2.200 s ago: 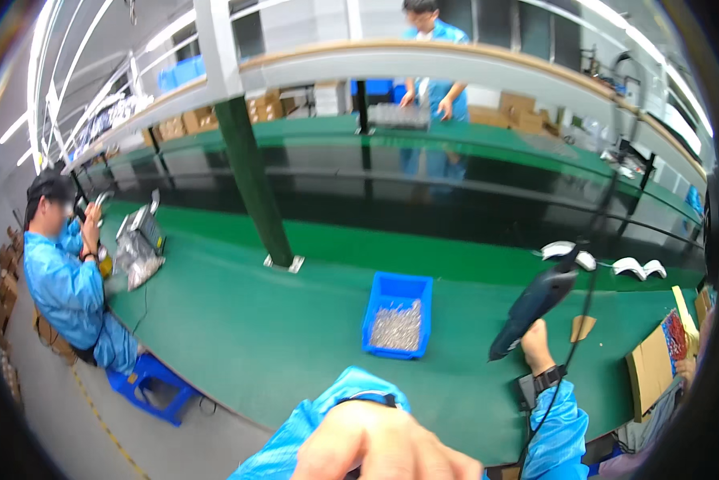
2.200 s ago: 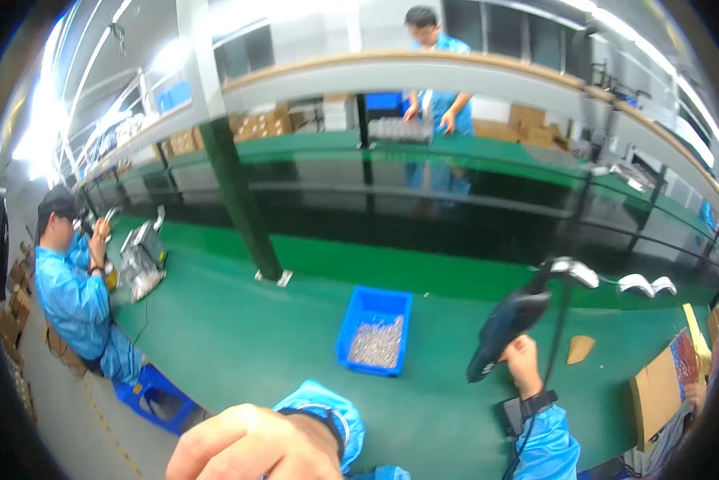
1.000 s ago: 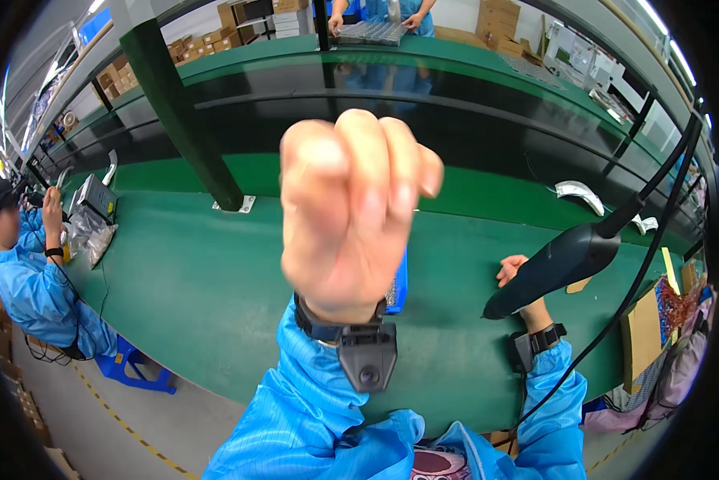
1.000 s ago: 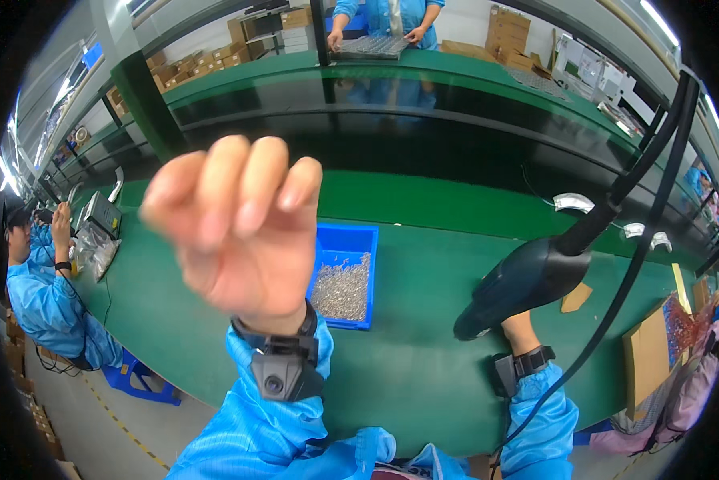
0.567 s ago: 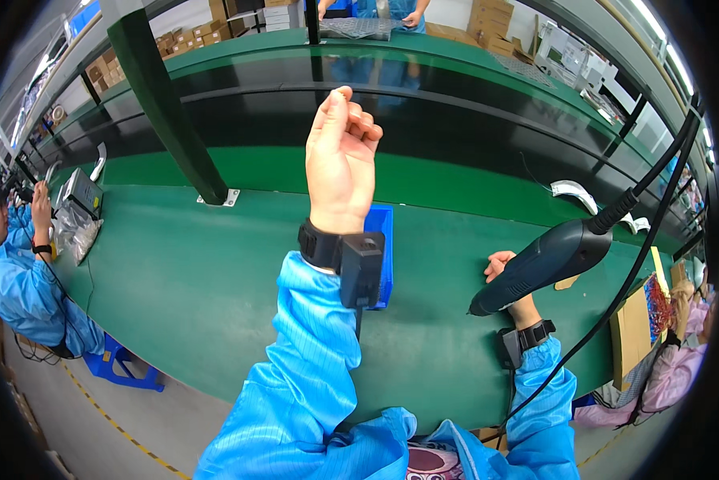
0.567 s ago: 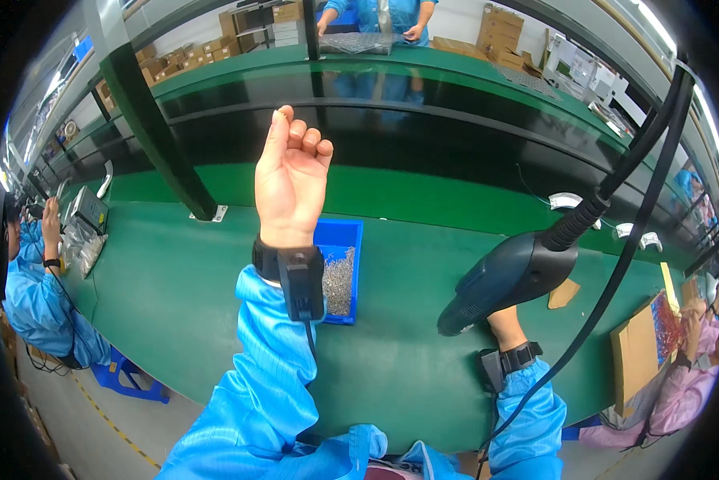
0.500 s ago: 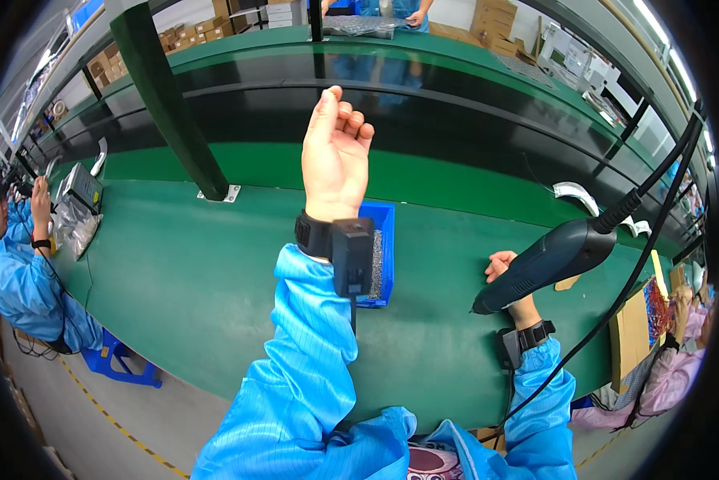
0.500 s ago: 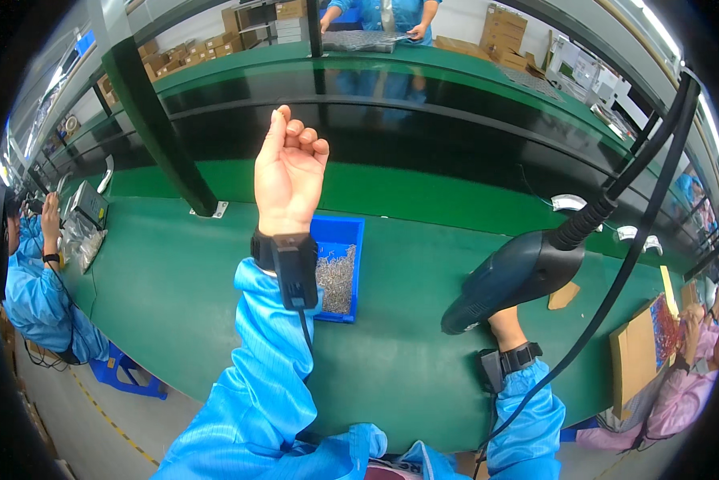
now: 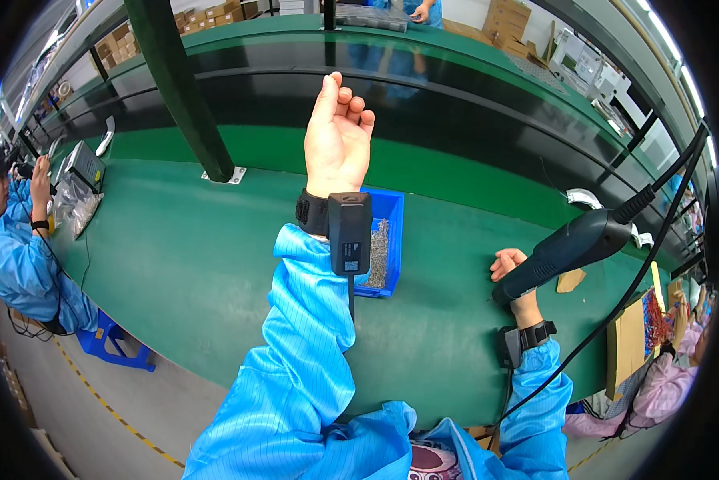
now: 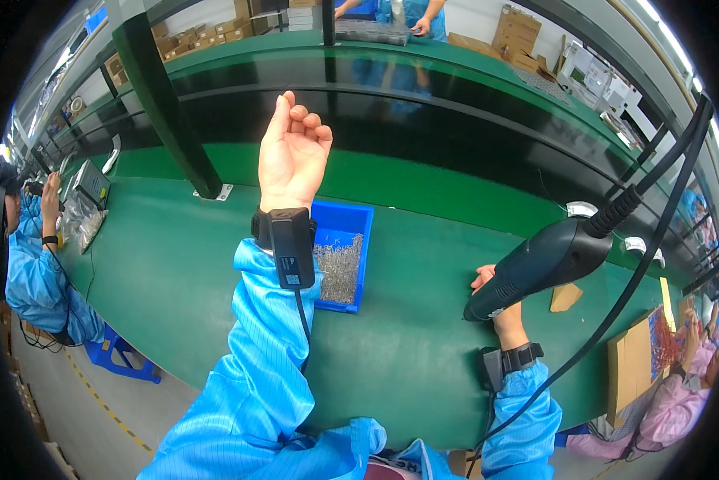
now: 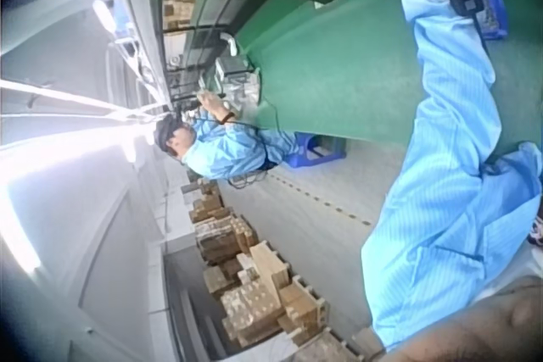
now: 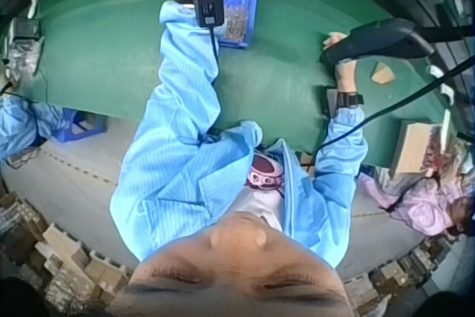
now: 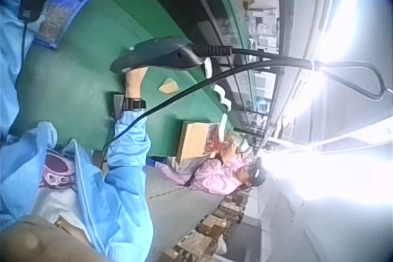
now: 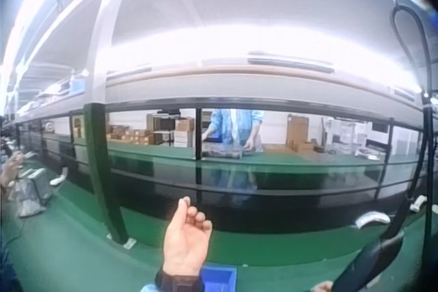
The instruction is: Manually assemble components of an electronic device using a power screwdriver.
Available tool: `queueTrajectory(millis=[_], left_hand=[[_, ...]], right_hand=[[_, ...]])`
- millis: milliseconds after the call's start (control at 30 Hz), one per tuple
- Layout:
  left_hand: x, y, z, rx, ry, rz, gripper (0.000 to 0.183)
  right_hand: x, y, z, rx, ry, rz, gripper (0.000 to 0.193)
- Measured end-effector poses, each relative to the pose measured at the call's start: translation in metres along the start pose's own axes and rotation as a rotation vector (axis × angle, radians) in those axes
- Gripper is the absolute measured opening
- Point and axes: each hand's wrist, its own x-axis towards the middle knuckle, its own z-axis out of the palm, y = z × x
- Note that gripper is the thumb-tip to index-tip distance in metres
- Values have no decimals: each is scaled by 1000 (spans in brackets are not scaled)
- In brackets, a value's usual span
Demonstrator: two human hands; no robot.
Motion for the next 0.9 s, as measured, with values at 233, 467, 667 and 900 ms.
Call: queueTrajectory(millis=[233,467,667,900], left_hand=[[3,1,4,13,7,8,16],[-29,-7,37,446,-311,100,20],[-105,3,22,1336,-875,181,6],[-161,20,44,1552,-1078,86,8]], right_hand=[[-3,-21,7,418,3,-82,39],[-36,-131,43,365,-407,-262,76],[-39,-112,45,534,-671,-286,65],[-71,-145,45,781,-754,-103,76]])
